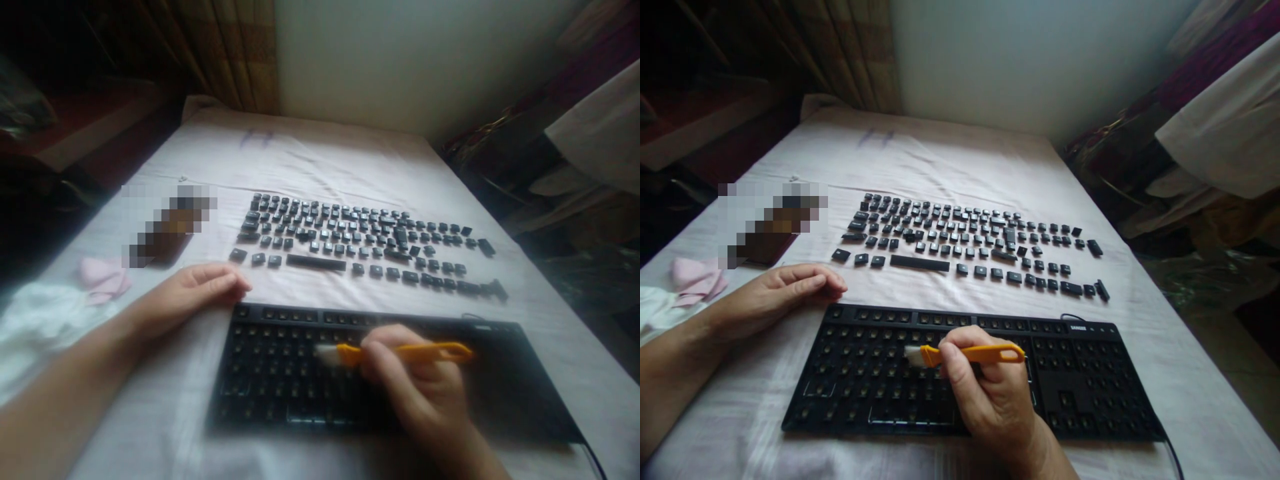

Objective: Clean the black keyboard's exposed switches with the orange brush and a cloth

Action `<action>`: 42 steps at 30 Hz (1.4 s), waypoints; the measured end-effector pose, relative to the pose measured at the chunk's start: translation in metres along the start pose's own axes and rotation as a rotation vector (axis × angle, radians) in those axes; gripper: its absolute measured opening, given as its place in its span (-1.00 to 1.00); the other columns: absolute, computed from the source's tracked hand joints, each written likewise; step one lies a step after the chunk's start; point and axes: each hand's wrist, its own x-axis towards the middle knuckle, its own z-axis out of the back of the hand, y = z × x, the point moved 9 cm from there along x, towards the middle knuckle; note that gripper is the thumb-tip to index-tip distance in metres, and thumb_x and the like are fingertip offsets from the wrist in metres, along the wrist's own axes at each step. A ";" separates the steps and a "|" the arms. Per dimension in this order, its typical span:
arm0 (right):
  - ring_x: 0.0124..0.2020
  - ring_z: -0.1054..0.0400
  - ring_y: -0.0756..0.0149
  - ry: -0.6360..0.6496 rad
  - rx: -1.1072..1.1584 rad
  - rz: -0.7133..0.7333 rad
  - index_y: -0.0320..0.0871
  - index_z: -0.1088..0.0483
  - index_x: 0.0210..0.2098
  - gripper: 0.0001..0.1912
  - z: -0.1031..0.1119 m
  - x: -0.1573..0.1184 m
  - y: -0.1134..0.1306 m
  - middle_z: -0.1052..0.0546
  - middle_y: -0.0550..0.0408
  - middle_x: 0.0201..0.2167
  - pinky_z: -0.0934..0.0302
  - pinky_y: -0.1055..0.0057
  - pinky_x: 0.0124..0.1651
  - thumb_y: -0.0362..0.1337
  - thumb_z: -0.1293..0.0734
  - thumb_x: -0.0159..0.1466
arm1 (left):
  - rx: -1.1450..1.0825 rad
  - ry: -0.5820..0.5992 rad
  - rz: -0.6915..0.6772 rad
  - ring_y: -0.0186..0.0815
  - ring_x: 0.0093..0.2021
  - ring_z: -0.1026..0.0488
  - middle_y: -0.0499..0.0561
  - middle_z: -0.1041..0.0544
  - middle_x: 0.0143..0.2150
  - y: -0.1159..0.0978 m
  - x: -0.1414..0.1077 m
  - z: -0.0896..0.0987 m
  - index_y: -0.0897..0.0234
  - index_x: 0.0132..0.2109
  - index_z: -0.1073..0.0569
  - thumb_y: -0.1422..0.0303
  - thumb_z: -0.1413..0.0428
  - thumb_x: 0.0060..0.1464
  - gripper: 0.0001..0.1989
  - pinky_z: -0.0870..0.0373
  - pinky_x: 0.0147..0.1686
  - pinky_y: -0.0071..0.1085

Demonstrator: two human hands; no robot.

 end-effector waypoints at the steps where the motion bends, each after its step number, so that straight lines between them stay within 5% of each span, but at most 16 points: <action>1: -0.65 -0.41 0.40 -0.049 0.020 -0.032 -0.12 -0.51 -0.32 -0.87 0.004 -0.001 -0.003 -0.52 0.18 -0.59 -0.34 0.54 -0.58 -0.35 -0.33 0.36 | 0.043 0.027 -0.004 -0.17 -0.27 -0.61 0.08 -0.69 -0.28 0.000 0.000 0.000 0.16 -0.28 -0.69 0.13 -0.31 0.03 -0.78 -0.57 -0.28 -0.48; 6: -0.65 -0.43 0.40 -0.193 0.073 -0.060 -0.06 -0.58 -0.22 -0.90 0.019 -0.003 -0.008 -0.56 0.19 -0.56 -0.37 0.56 -0.61 -0.32 -0.38 0.36 | 0.198 0.165 0.042 -0.08 -0.21 -0.64 0.08 -0.70 -0.24 0.007 -0.003 0.010 0.12 -0.25 -0.70 0.28 -0.39 -0.08 -0.83 -0.58 -0.20 -0.42; 12: -0.50 -0.59 0.31 -0.101 -0.006 -0.091 -0.04 -0.51 -0.16 -0.88 0.013 -0.002 -0.007 -0.66 0.18 -0.44 -0.53 0.50 -0.40 -0.36 -0.41 0.31 | 0.299 0.237 0.077 -0.01 -0.10 -0.64 0.03 -0.71 -0.12 0.001 -0.016 0.018 0.10 -0.11 -0.69 0.41 -0.42 -0.19 -0.60 -0.58 -0.10 -0.35; 16: -0.49 -0.61 0.33 0.026 -0.086 0.040 -0.04 -0.49 -0.19 -0.87 0.002 0.003 0.011 -0.67 0.20 -0.41 -0.50 0.56 -0.39 -0.39 -0.38 0.30 | 0.314 0.227 0.088 0.06 -0.01 -0.62 0.12 -0.69 -0.02 -0.002 -0.018 0.014 0.08 -0.10 -0.69 0.50 -0.46 -0.33 -0.47 -0.57 -0.06 -0.32; 23: -0.58 -0.54 0.31 0.150 -0.241 0.250 -0.06 -0.44 -0.30 -0.83 -0.007 0.008 0.037 -0.63 0.16 -0.52 -0.45 0.47 -0.48 -0.46 -0.29 0.25 | 0.201 0.278 0.051 0.03 -0.01 -0.61 0.07 -0.69 -0.03 0.001 -0.018 0.002 0.03 -0.08 -0.69 0.54 -0.40 -0.25 -0.49 -0.56 -0.02 -0.30; 32: -0.62 -0.50 0.37 0.214 -0.240 0.340 -0.08 -0.42 -0.29 -0.81 -0.020 0.004 0.042 -0.61 0.19 -0.54 -0.38 0.49 -0.48 -0.49 -0.28 0.22 | 0.379 0.274 -0.060 -0.06 -0.29 -0.63 0.07 -0.70 -0.26 -0.016 -0.014 -0.014 0.08 -0.13 -0.71 0.37 -0.37 -0.13 -0.67 -0.57 -0.24 -0.38; 42: -0.61 -0.51 0.41 0.175 -0.217 0.320 -0.06 -0.42 -0.28 -0.82 -0.016 0.004 0.042 -0.62 0.23 -0.53 -0.41 0.56 -0.45 -0.48 -0.31 0.21 | 0.496 0.302 -0.115 -0.10 -0.29 -0.63 0.05 -0.70 -0.25 -0.015 -0.014 -0.016 0.04 -0.08 -0.68 0.21 -0.27 0.02 -0.72 -0.54 -0.26 -0.41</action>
